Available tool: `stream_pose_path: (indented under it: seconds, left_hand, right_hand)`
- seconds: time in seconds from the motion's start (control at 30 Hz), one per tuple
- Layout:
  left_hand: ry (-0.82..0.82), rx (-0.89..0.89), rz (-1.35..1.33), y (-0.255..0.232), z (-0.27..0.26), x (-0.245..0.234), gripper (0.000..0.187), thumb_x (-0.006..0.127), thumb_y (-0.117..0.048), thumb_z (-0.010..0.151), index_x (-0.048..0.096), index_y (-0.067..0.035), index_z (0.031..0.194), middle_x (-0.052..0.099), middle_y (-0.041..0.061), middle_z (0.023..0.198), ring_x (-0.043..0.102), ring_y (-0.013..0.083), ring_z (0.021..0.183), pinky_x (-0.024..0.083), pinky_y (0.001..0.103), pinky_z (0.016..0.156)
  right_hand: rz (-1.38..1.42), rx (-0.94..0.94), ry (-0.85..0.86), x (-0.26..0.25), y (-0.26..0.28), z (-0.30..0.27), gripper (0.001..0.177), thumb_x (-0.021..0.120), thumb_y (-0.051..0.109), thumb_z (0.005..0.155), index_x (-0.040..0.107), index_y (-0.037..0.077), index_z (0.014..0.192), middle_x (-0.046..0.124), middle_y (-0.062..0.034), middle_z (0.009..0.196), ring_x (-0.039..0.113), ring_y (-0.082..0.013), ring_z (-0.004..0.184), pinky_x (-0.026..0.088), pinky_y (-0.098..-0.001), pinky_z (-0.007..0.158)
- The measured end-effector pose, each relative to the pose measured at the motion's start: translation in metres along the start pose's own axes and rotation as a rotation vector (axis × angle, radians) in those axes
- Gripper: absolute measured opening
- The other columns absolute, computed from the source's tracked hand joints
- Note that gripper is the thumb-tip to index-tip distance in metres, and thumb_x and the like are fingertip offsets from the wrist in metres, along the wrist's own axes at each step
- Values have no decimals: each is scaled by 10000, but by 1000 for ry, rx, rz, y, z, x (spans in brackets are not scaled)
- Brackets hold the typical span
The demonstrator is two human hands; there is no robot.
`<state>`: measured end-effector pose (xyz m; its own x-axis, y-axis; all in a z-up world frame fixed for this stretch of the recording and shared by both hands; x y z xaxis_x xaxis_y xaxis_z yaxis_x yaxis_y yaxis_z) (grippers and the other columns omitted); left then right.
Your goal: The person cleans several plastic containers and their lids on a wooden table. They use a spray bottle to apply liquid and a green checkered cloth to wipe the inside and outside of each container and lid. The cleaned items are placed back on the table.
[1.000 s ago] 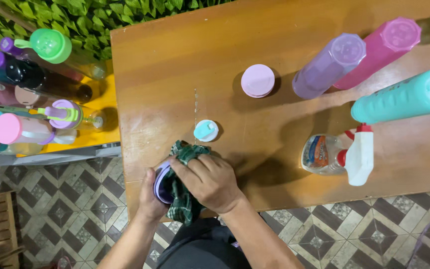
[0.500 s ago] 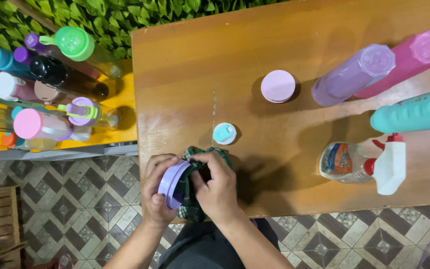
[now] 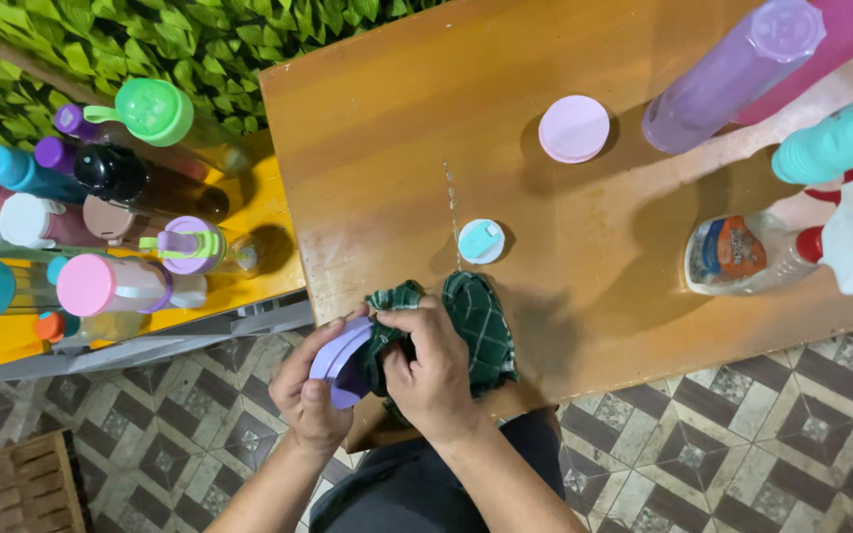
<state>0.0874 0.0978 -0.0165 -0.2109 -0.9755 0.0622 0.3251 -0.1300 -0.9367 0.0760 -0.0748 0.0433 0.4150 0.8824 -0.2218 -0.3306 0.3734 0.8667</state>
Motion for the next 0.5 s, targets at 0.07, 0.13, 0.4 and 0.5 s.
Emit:
stream_pose_path:
  seconds: [0.07, 0.13, 0.4, 0.5]
  left_hand:
    - [26, -180, -77, 18, 1, 0, 744, 570, -546, 1028, 561, 125, 1350, 667, 218, 1314, 644, 305, 1252, 490, 395, 1122]
    - [68, -439, -187, 36, 2, 2, 782, 552, -568, 988, 555, 125, 1349, 654, 214, 1309, 633, 288, 1224, 478, 383, 1092]
    - [169, -155, 95, -6, 13, 29, 844, 429, -656, 1056, 594, 116, 1356, 675, 234, 1339, 677, 285, 1203, 519, 354, 1086]
    - [169, 21, 305, -14, 18, 47, 809, 371, -652, 1073, 622, 70, 1340, 709, 194, 1315, 725, 255, 1217, 556, 329, 1084]
  right_hand:
    - [-106, -131, 44, -3, 9, -4, 286, 653, -44, 825, 649, 32, 1100, 622, -118, 1007, 679, -284, 904, 568, -353, 770]
    - [-294, -368, 158, -8, 22, -8, 273, 713, -13, 844, 676, 28, 1112, 635, -105, 992, 675, -273, 870, 560, -344, 733]
    - [-133, -94, -23, -33, 6, -2, 260, 693, -21, 841, 663, 67, 1084, 612, -68, 966, 664, -240, 837, 557, -331, 720]
    - [-129, -68, 1, -45, -3, 3, 286, 677, -52, 825, 656, 60, 1088, 619, -82, 979, 677, -264, 842, 557, -346, 725]
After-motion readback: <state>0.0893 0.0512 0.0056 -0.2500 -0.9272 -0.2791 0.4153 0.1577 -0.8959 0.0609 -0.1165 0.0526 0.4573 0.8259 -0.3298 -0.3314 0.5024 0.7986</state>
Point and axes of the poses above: each hand's wrist, its own z-axis towards the middle knuckle, its own x-axis out of the palm, y = z × x, the point moved 8 cm from there along z, towards the middle knuckle
